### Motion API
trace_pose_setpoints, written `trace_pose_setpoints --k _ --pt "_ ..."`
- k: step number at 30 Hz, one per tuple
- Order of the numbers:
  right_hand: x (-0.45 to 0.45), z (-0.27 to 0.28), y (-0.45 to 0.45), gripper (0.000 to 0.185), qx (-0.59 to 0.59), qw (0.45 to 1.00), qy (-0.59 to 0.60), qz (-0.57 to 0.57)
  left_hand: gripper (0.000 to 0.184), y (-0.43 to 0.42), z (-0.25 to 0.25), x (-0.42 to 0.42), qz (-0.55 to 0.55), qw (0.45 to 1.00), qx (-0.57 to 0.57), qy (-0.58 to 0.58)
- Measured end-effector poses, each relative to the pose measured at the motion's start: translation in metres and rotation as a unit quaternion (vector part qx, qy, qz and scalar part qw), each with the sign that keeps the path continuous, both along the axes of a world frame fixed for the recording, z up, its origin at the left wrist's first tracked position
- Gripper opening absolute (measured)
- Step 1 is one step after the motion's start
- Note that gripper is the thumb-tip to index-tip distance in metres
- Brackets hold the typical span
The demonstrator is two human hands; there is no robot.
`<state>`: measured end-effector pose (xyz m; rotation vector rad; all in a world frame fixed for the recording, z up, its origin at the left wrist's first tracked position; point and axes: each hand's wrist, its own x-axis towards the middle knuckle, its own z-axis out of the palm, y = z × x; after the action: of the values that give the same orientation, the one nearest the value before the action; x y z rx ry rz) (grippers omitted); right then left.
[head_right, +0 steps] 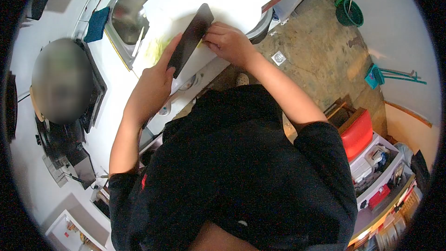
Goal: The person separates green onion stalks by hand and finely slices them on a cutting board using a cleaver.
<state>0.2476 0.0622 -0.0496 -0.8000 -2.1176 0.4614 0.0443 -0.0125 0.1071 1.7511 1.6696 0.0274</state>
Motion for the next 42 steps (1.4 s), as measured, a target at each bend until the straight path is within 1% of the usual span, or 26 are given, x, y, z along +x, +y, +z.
trace_pose_setpoints --k 4,7,10,19,22,25,28,31,34,37,40,42 --pt "0.000 0.003 0.000 0.011 -0.004 1.000 -0.005 -0.001 0.072 -0.007 0.010 -0.003 0.030 0.998 -0.050 0.010" --pt "-0.001 0.003 0.000 0.009 0.001 1.000 0.003 0.003 0.073 -0.012 0.009 -0.005 0.029 0.999 -0.038 0.004" --pt "0.000 0.002 0.001 0.008 0.003 1.000 0.007 0.005 0.071 -0.021 -0.001 -0.011 0.022 1.000 0.001 -0.016" --pt "-0.001 0.001 0.001 0.009 0.007 1.000 0.007 0.003 0.072 -0.025 0.010 -0.009 0.037 0.998 -0.035 0.023" --pt "0.000 0.001 0.001 0.010 0.007 1.000 0.003 0.000 0.073 -0.036 0.007 -0.017 0.034 0.999 -0.022 0.019" --pt "-0.001 0.000 0.001 0.010 -0.006 1.000 0.006 0.002 0.073 -0.040 0.014 -0.017 0.044 0.997 -0.050 0.030" --pt "0.000 -0.001 0.001 0.011 -0.010 1.000 -0.004 0.008 0.072 -0.038 0.013 -0.014 0.036 0.999 -0.030 0.021" --pt "0.000 -0.002 0.003 0.012 -0.003 1.000 0.001 0.012 0.072 -0.039 0.015 -0.008 0.059 0.996 -0.061 0.038" --pt "0.001 -0.001 0.004 0.014 -0.003 1.000 0.002 0.015 0.072 -0.051 0.008 -0.016 0.048 0.999 -0.017 0.015" --pt "0.000 0.003 0.003 0.014 0.001 1.000 -0.001 0.014 0.072 -0.051 0.007 -0.014 0.037 0.999 0.002 0.020" --pt "0.000 -0.001 0.004 0.014 -0.001 1.000 0.000 0.019 0.073 -0.045 0.005 -0.006 0.038 0.997 -0.018 0.064" --pt "0.002 -0.003 0.004 0.014 -0.004 1.000 0.001 0.016 0.073 -0.051 0.002 -0.008 0.042 0.997 -0.014 0.061"
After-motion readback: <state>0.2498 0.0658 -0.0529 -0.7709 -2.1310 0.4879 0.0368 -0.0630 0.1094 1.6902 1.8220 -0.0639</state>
